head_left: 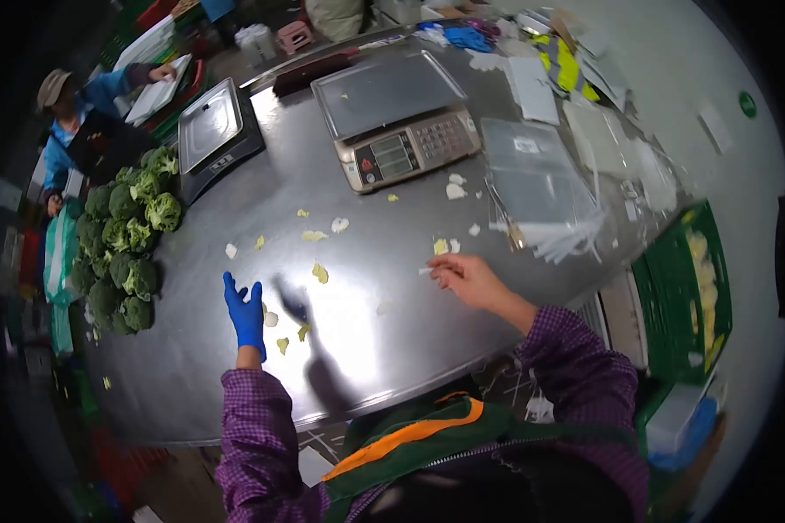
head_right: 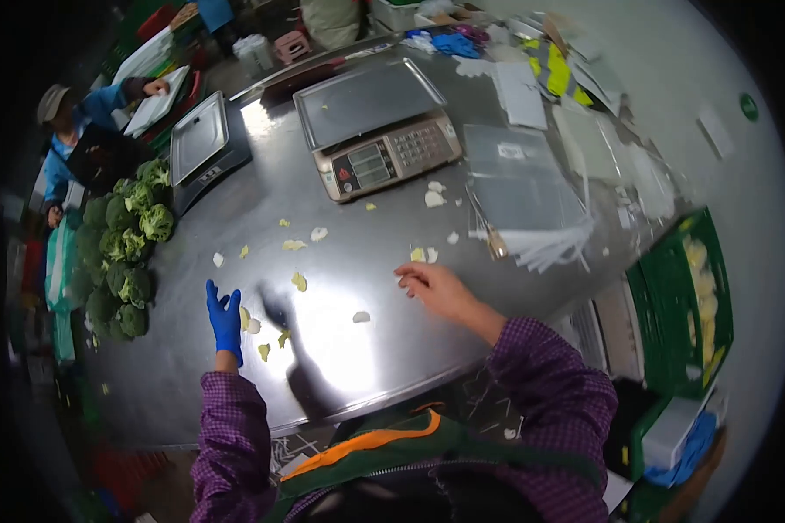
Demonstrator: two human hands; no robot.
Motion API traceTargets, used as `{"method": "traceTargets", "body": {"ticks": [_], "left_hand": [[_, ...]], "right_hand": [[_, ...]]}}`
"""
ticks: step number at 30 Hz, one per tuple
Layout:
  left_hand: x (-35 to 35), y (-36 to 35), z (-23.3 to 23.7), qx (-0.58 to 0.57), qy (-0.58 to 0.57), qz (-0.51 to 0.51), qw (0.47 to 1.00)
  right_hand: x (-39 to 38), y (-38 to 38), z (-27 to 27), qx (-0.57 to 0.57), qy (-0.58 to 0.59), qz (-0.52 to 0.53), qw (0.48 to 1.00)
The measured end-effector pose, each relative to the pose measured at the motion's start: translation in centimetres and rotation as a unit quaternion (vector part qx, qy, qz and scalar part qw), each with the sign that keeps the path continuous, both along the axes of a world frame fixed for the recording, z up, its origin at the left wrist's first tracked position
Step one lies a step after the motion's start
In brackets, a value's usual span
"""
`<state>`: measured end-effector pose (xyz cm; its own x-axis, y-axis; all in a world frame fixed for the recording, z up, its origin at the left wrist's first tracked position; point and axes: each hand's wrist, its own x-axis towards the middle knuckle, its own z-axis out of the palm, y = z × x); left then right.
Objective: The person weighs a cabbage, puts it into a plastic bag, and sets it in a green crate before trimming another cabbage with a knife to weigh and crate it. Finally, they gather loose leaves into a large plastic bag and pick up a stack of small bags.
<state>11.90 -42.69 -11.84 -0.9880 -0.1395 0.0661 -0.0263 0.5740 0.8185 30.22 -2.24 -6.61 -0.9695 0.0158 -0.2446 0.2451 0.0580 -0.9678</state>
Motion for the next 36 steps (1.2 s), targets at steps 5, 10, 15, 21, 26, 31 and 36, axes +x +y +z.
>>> {"method": "traceTargets", "body": {"ticks": [5, 10, 15, 21, 26, 31, 36], "left_hand": [[-6.7, 5.8, 3.9, -0.043, 0.09, -0.033, 0.994], [-12.7, 12.4, 5.5, -0.032, 0.048, -0.091, 0.994], [-18.0, 23.4, 3.9, -0.025, 0.076, -0.158, 0.984], [-17.8, 33.5, 7.7, -0.003, 0.175, -0.248, 0.953], [-19.3, 33.4, 9.6, -0.132, 0.395, -0.231, 0.88], [-22.6, 31.5, 13.6, -0.278, 0.425, -0.162, 0.846], [-28.5, 30.9, 15.3, -0.343, 0.427, -0.148, 0.824]], "right_hand": [[-4.8, 9.4, -0.1, 0.069, 0.006, -0.064, 0.996], [1.6, 14.5, -3.6, 0.477, -0.035, -0.168, 0.862], [2.0, 16.7, -6.8, 0.428, -0.114, -0.161, 0.882], [5.8, 15.8, -6.2, 0.215, -0.025, -0.183, 0.959], [9.9, 11.4, -4.3, 0.236, -0.042, 0.056, 0.969], [10.8, 10.0, -4.5, 0.234, -0.093, -0.026, 0.967], [9.0, 9.4, -4.5, 0.223, -0.128, -0.05, 0.965]]}}
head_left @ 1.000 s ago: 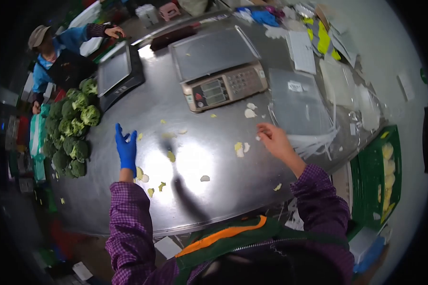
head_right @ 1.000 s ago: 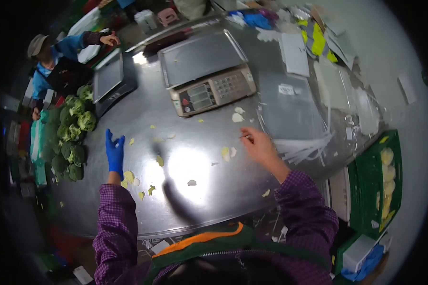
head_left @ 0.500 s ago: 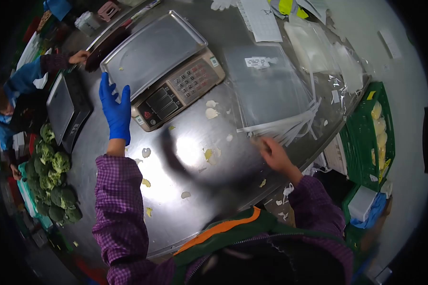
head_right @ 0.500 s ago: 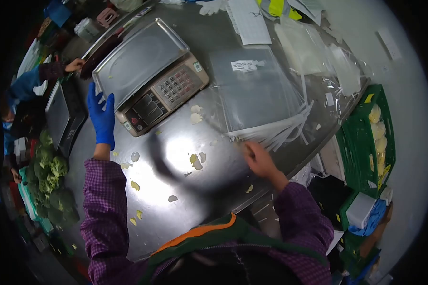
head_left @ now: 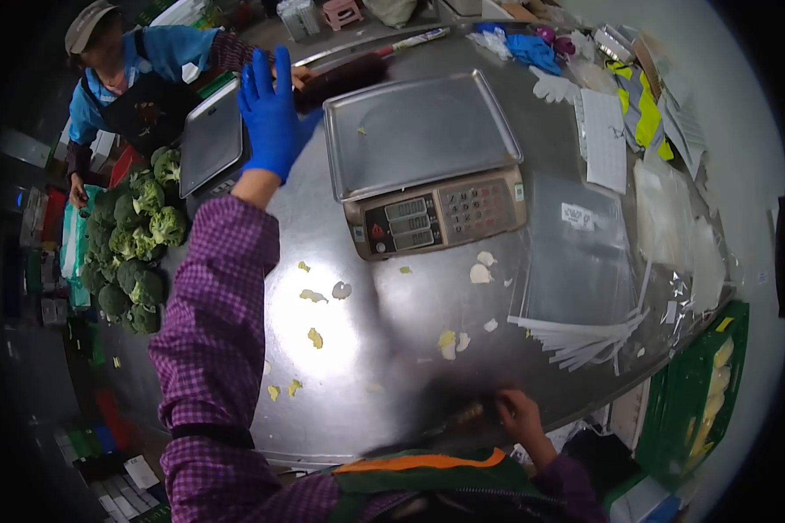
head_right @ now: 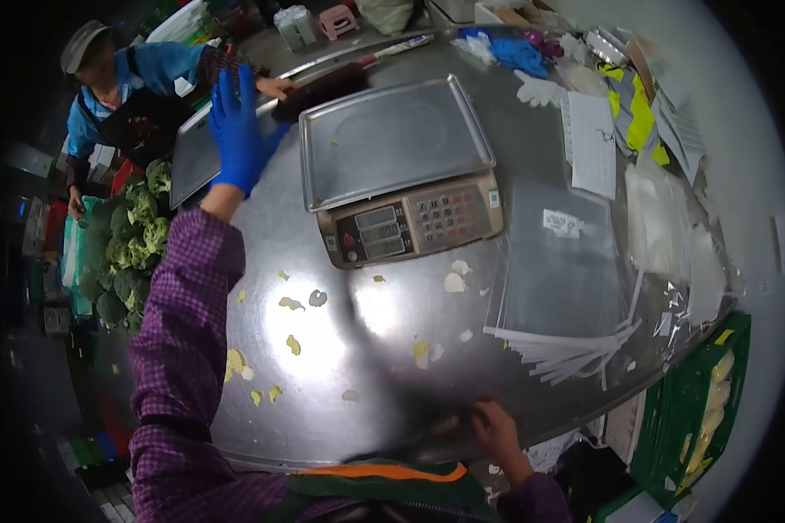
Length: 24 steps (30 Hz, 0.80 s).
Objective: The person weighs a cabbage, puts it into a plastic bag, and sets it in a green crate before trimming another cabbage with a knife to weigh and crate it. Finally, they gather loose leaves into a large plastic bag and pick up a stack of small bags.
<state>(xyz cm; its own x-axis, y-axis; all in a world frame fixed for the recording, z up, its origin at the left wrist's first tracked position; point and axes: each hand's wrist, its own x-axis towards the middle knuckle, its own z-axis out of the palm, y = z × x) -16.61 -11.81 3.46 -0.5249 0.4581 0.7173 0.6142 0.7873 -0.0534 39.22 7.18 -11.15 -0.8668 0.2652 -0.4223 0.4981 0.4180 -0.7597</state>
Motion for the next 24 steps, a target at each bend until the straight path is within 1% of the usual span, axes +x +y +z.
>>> {"method": "traceTargets", "body": {"ticks": [2, 3, 4, 5, 6, 7, 8, 10, 11, 12, 14, 15, 16, 17, 18, 19, 21, 22, 23, 24], "left_hand": [[-2.2, -0.2, -0.8, 0.015, -0.007, 0.004, 1.0], [-2.6, -0.1, -0.9, 0.001, 0.026, -0.041, 0.999], [-2.0, 0.3, -1.0, -0.011, 0.008, -0.029, 0.999], [-1.9, 0.8, -1.0, -0.037, 0.016, -0.012, 0.999], [-2.1, 1.0, -0.9, -0.051, 0.037, -0.037, 0.997], [-2.3, 1.3, -0.6, -0.061, 0.045, -0.058, 0.995], [-3.1, 1.3, -0.4, -0.078, 0.066, -0.057, 0.993], [-5.2, 1.8, 0.3, -0.072, 0.078, -0.047, 0.993], [-5.8, 1.7, 0.8, -0.127, 0.103, 0.028, 0.986], [-7.3, 1.5, 1.0, -0.166, 0.114, 0.058, 0.978], [-8.7, 1.4, 1.0, -0.166, 0.134, 0.054, 0.975], [-9.3, 1.3, 1.1, -0.171, 0.146, 0.072, 0.972], [-10.0, 1.2, 1.3, -0.177, 0.158, 0.093, 0.967], [-10.6, 1.3, 1.6, -0.14, 0.162, 0.063, 0.975], [-11.5, 1.1, 1.7, -0.105, 0.164, 0.036, 0.98], [-13.4, 0.5, 1.6, -0.098, 0.183, 0.063, 0.976], [-13.6, 0.1, 2.3, -0.111, 0.174, 0.048, 0.977], [-13.6, 0.2, 2.7, -0.123, 0.164, 0.03, 0.978], [-14.3, 0.4, 2.9, -0.092, 0.161, -0.118, 0.975], [-16.1, -0.2, 1.9, -0.09, 0.165, -0.123, 0.974]], "right_hand": [[-1.2, -0.6, 0.1, 0.04, 0.068, -0.02, 0.997], [-1.5, -1.0, 0.3, 0.033, 0.075, -0.036, 0.996], [-2.0, -0.7, 0.6, 0.033, 0.086, -0.056, 0.994], [-2.2, -0.5, 0.9, 0.035, 0.075, -0.07, 0.994], [-2.3, 0.0, 1.1, 0.038, 0.066, -0.085, 0.993], [-2.1, 1.0, 0.6, 0.091, 0.101, -0.09, 0.987], [-1.8, 2.3, 0.0, 0.145, 0.131, -0.091, 0.976], [-1.4, 5.3, 0.0, 0.167, 0.115, -0.191, 0.96], [-0.8, 7.0, -0.2, 0.177, 0.106, -0.251, 0.946], [-0.2, 8.6, -0.4, 0.185, 0.098, -0.307, 0.928], [0.8, 11.2, -0.3, 0.208, 0.076, -0.399, 0.89], [1.5, 12.5, -0.6, 0.213, 0.073, -0.41, 0.884], [2.1, 13.8, -1.2, 0.253, 0.096, -0.41, 0.871], [2.6, 14.8, -1.6, 0.292, 0.118, -0.407, 0.858], [2.7, 15.5, -1.5, 0.292, 0.117, -0.411, 0.856], [2.5, 16.1, -1.6, 0.298, 0.126, -0.398, 0.859], [0.8, 17.0, -1.9, 0.301, 0.14, -0.383, 0.862], [-0.5, 17.2, -2.4, 0.268, 0.173, -0.379, 0.869], [-1.9, 17.2, -2.7, 0.236, 0.206, -0.376, 0.872], [-3.5, 17.2, -3.3, 0.283, 0.227, -0.337, 0.869]]}}
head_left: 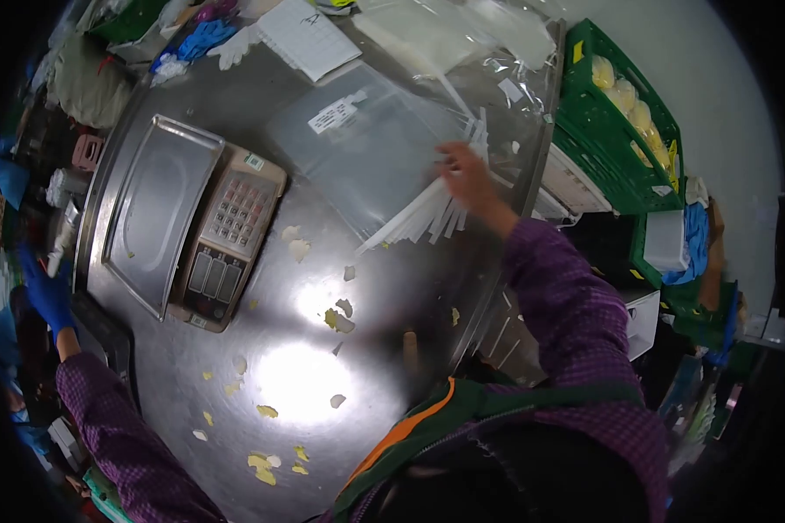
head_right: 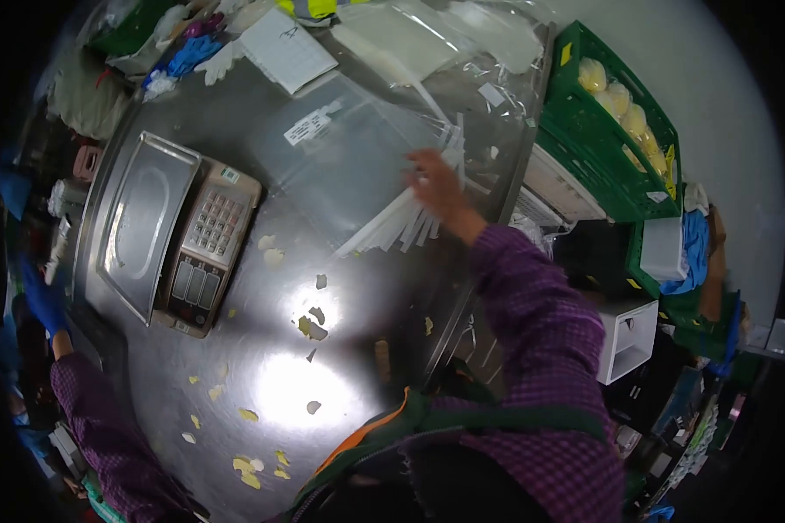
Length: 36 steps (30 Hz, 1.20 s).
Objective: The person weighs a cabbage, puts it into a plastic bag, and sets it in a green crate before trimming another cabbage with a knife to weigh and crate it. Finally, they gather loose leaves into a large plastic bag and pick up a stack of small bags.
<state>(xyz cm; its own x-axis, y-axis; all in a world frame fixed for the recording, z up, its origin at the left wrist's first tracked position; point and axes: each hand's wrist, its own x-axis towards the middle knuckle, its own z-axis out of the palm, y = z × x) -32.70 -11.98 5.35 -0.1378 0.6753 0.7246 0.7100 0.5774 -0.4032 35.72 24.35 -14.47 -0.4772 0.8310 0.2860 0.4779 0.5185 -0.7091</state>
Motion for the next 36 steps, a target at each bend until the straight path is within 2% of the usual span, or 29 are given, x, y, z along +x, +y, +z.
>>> {"method": "traceTargets", "body": {"ticks": [1, 2, 4, 6, 7, 8, 9, 10, 12, 13, 14, 16, 18, 19, 20, 21, 22, 23, 24, 25, 26, 28, 29, 31, 32, 33, 34, 35, 36], "left_hand": [[-2.1, -1.5, -2.3, -0.061, -0.153, 0.026, 0.986], [-2.6, -2.3, -3.5, -0.123, -0.301, 0.052, 0.944], [3.4, -2.2, -3.0, -0.164, -0.351, 0.032, 0.921], [4.2, -7.0, -5.1, -0.085, -0.595, -0.012, 0.799], [10.5, -7.0, -2.8, -0.13, -0.548, -0.037, 0.826], [19.6, -6.4, -0.3, -0.171, -0.498, -0.057, 0.848], [23.2, -7.9, -0.7, -0.192, -0.498, -0.032, 0.845], [26.5, -9.6, -2.4, -0.21, -0.497, -0.008, 0.842], [35.0, -11.3, -5.1, -0.258, -0.429, -0.067, 0.863], [39.3, -11.4, -6.3, -0.245, -0.452, -0.05, 0.856], [42.6, -11.7, -7.8, -0.235, -0.475, -0.041, 0.847], [46.5, -14.4, -12.9, -0.254, -0.526, 0.021, 0.811], [49.5, -15.6, -15.8, -0.305, -0.535, 0.071, 0.785], [50.3, -16.7, -17.7, -0.391, -0.471, 0.069, 0.788], [51.3, -16.4, -16.7, -0.37, -0.583, 0.027, 0.723], [51.9, -17.1, -17.8, -0.262, -0.67, -0.057, 0.692], [52.6, -17.8, -18.8, -0.149, -0.741, -0.136, 0.64], [53.4, -15.6, -16.7, -0.121, -0.778, -0.081, 0.611], [54.3, -12.5, -14.2, -0.139, -0.677, -0.121, 0.712], [55.2, -9.4, -13.5, -0.087, -0.663, -0.147, 0.729], [56.1, -6.0, -12.8, -0.035, -0.643, -0.175, 0.745], [58.2, 1.8, -11.2, -0.002, -0.63, -0.219, 0.745], [59.0, 5.3, -11.8, -0.019, -0.621, -0.21, 0.755], [60.1, 10.6, -15.6, -0.06, -0.597, -0.193, 0.776], [60.3, 12.6, -17.7, -0.085, -0.58, -0.186, 0.789], [60.4, 14.3, -19.0, -0.122, -0.595, -0.149, 0.78], [60.4, 15.2, -21.2, -0.101, -0.618, -0.152, 0.764], [60.2, 15.8, -22.2, -0.075, -0.627, -0.142, 0.762], [60.1, 16.4, -22.5, -0.052, -0.635, -0.135, 0.759]], "right_hand": [[-1.7, -0.2, -0.7, 0.059, -0.011, 0.026, 0.998], [-3.5, -0.8, -0.9, 0.094, -0.013, 0.035, 0.995], [-4.6, -0.9, -1.6, 0.131, -0.012, 0.04, 0.99], [-4.8, -0.3, -2.8, 0.089, -0.11, 0.128, 0.982], [-4.9, -0.1, -2.7, 0.086, -0.102, 0.135, 0.982], [-4.7, 0.4, -2.3, 0.011, -0.092, 0.109, 0.99], [-4.6, 0.5, -1.8, -0.062, -0.084, 0.084, 0.991], [-4.5, 0.5, -1.4, -0.059, -0.078, 0.099, 0.99], [-4.2, 0.5, -0.8, -0.108, -0.01, 0.094, 0.99], [-4.3, 0.1, -1.5, -0.032, -0.004, 0.111, 0.993], [-4.2, -1.0, -1.4, -0.024, -0.001, 0.114, 0.993], [-3.7, -2.9, -1.3, 0.145, -0.108, 0.13, 0.975], [-3.7, -2.2, -1.6, 0.138, -0.107, 0.115, 0.978], [-3.3, -2.3, -1.0, 0.04, -0.094, 0.164, 0.981], [-2.8, -2.1, -0.2, -0.054, -0.078, 0.21, 0.973], [-1.9, -2.4, 0.8, -0.004, -0.044, 0.259, 0.965], [-0.9, -3.0, 1.7, -0.001, -0.048, 0.256, 0.966], [0.1, -3.9, 2.8, -0.08, -0.036, 0.282, 0.955], [0.9, -4.9, 3.2, -0.162, -0.023, 0.308, 0.937], [1.4, -5.3, 3.1, -0.183, -0.073, 0.329, 0.924], [1.8, -5.8, 3.2, -0.182, -0.07, 0.333, 0.923], [2.4, -5.7, 3.3, -0.13, -0.122, 0.388, 0.904], [2.6, -4.5, 3.0, -0.134, -0.124, 0.403, 0.897], [3.8, 0.4, 2.4, -0.043, -0.049, 0.31, 0.948], [4.8, 3.7, 3.1, -0.032, -0.044, 0.186, 0.981], [6.1, 8.3, 4.2, -0.015, -0.037, 0.06, 0.997], [7.9, 12.8, 4.0, 0.153, -0.081, -0.04, 0.984], [9.8, 16.5, 4.1, 0.172, -0.158, -0.155, 0.96], [12.1, 20.3, 3.0, 0.144, -0.209, -0.176, 0.951]]}}
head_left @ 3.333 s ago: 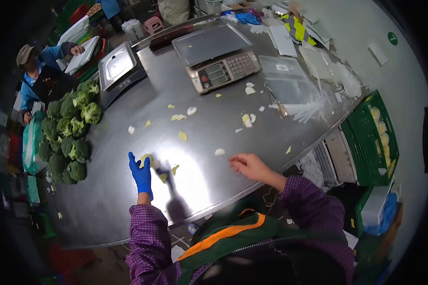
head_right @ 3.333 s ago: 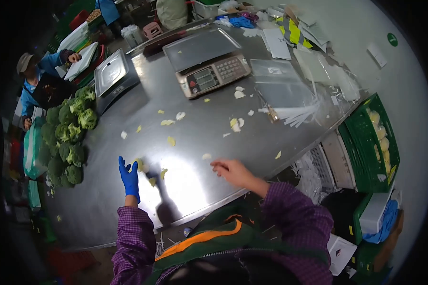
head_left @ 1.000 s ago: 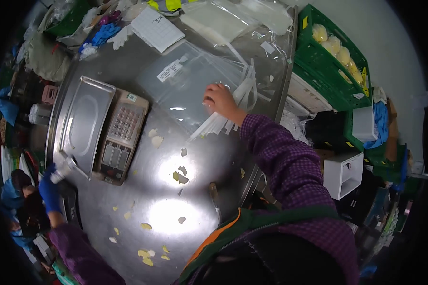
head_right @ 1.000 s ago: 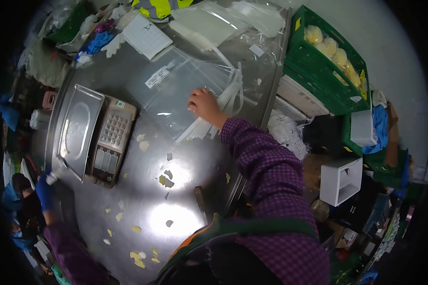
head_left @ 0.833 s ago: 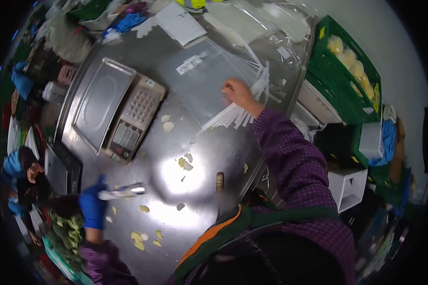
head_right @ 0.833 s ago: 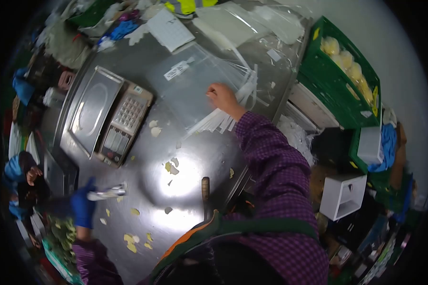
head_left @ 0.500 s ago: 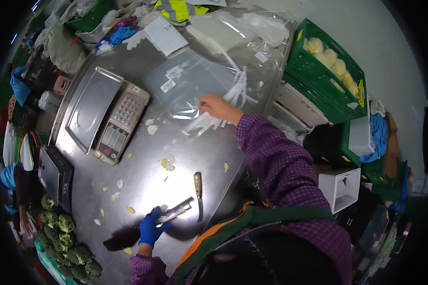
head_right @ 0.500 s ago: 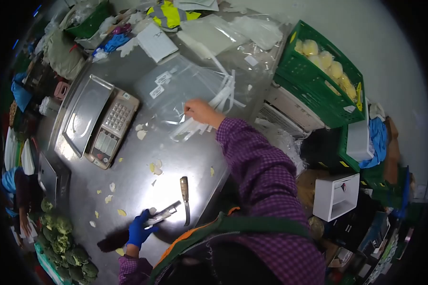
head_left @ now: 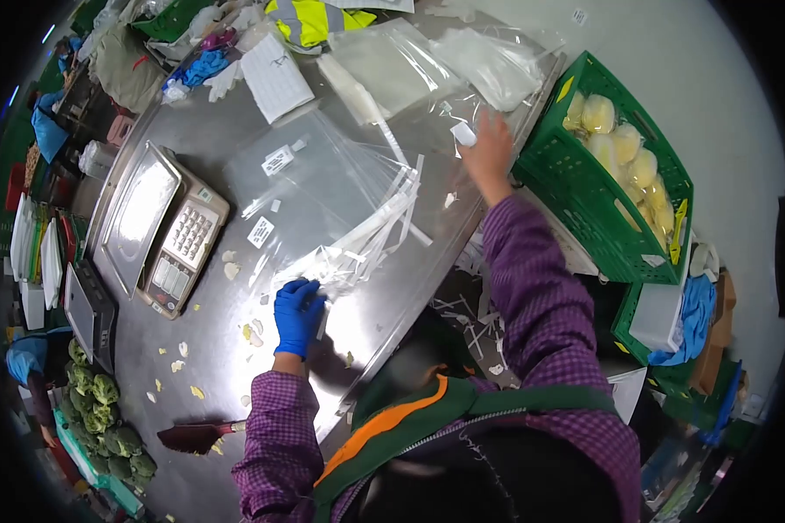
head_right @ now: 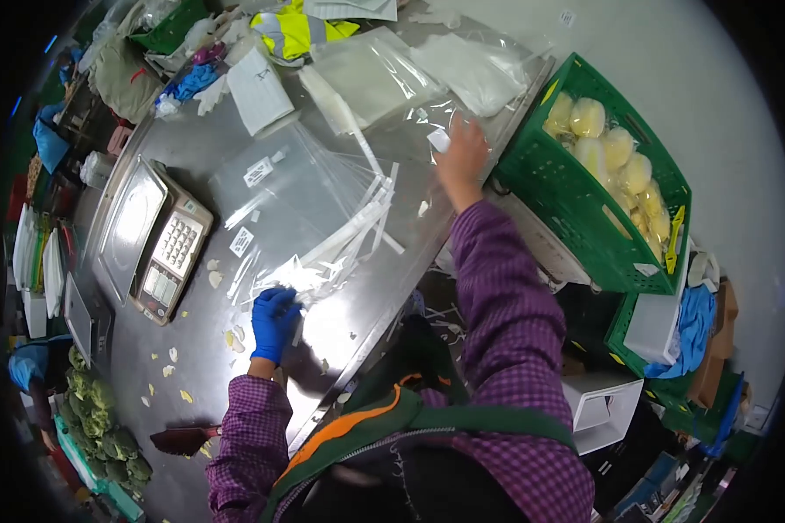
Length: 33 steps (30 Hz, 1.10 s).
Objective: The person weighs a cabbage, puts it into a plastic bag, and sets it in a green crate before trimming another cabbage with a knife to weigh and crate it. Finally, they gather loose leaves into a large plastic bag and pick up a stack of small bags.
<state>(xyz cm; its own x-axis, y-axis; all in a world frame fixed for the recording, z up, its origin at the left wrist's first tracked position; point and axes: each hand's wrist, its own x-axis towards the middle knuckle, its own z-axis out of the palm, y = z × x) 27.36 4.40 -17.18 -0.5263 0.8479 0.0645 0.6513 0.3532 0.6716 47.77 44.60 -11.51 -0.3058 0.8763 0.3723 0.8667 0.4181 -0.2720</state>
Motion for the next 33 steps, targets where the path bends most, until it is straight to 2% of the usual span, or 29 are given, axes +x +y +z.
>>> {"method": "traceTargets", "body": {"ticks": [1, 2, 3, 4, 6, 8, 10, 11, 12, 14, 15, 16, 18, 20, 21, 22, 24, 25, 26, 28, 30, 32, 33], "left_hand": [[0.4, 0.7, 1.1, -0.004, -0.099, 0.045, 0.994], [0.8, 1.5, 2.6, 0.006, -0.096, 0.049, 0.994], [0.9, 1.8, 3.2, 0.013, -0.08, 0.053, 0.995], [1.0, 2.0, 3.8, 0.018, -0.066, 0.06, 0.996], [1.5, 3.0, 6.6, 0.045, 0.026, 0.061, 0.997], [2.0, 4.2, 8.8, 0.113, 0.069, 0.085, 0.988], [1.6, 4.4, 6.9, 0.203, -0.159, 0.199, 0.945], [1.5, 5.4, 7.6, 0.08, 0.16, 0.099, 0.979], [1.1, 6.3, 7.5, 0.082, 0.16, 0.097, 0.979], [-0.1, 8.1, 6.9, -0.055, 0.289, -0.041, 0.955], [-0.3, 8.9, 6.5, -0.117, 0.298, -0.078, 0.944], [-0.5, 9.0, 5.7, -0.159, 0.265, -0.088, 0.947], [0.6, 11.0, 6.9, -0.025, 0.086, -0.049, 0.995], [3.3, 14.7, 12.4, 0.09, 0.062, -0.03, 0.994], [4.5, 16.1, 14.7, 0.121, -0.018, -0.02, 0.992], [5.3, 17.2, 16.1, 0.153, -0.094, -0.007, 0.984], [6.1, 18.1, 17.0, 0.126, -0.229, -0.013, 0.965], [5.7, 17.6, 13.9, 0.155, -0.372, 0.01, 0.915], [6.2, 16.4, 14.1, 0.139, -0.484, 0.05, 0.863], [6.5, 11.8, 14.6, 0.155, -0.411, 0.13, 0.889], [5.7, 4.7, 13.1, 0.203, -0.371, 0.268, 0.866], [5.6, -2.5, 10.8, 0.207, -0.316, 0.424, 0.823], [6.2, -4.7, 10.4, 0.23, -0.304, 0.463, 0.801]], "right_hand": [[2.2, 3.0, -1.1, -0.028, -0.043, -0.036, 0.998], [3.8, 4.7, -1.4, -0.033, -0.043, -0.036, 0.998], [5.1, 6.2, -1.4, -0.126, 0.081, 0.037, 0.988], [5.9, 7.2, -1.7, -0.218, 0.202, 0.108, 0.949], [7.0, 7.5, 1.4, -0.199, 0.212, 0.101, 0.951], [9.2, 8.4, 3.5, -0.201, 0.324, 0.074, 0.921], [11.9, 9.9, 3.4, -0.207, 0.368, 0.061, 0.905], [12.6, 10.4, 3.8, -0.208, 0.411, 0.052, 0.886], [13.1, 10.6, 4.0, -0.207, 0.411, 0.051, 0.886], [14.1, 10.6, 4.8, -0.218, 0.485, 0.06, 0.845], [14.6, 10.7, 5.4, -0.217, 0.485, 0.06, 0.845], [15.0, 10.8, 6.2, -0.233, 0.493, 0.086, 0.834], [15.1, 11.1, 7.8, -0.251, 0.499, 0.119, 0.821], [14.2, 10.8, 9.0, -0.28, 0.468, 0.187, 0.817], [13.1, 10.3, 9.5, -0.293, 0.462, 0.199, 0.813], [11.4, 9.6, 10.0, -0.316, 0.441, 0.251, 0.802], [7.2, 7.2, 10.1, -0.349, 0.415, 0.323, 0.776], [5.0, 5.3, 10.1, -0.411, 0.391, 0.345, 0.748], [3.0, 3.9, 10.2, -0.466, 0.364, 0.365, 0.719], [-0.4, 1.9, 9.4, -0.465, 0.377, 0.388, 0.701], [-2.7, 0.8, 6.8, -0.462, 0.396, 0.401, 0.685], [-5.3, 0.5, 2.2, -0.479, 0.298, 0.286, 0.775], [-6.9, 0.0, 0.3, -0.483, 0.294, 0.293, 0.771]]}}
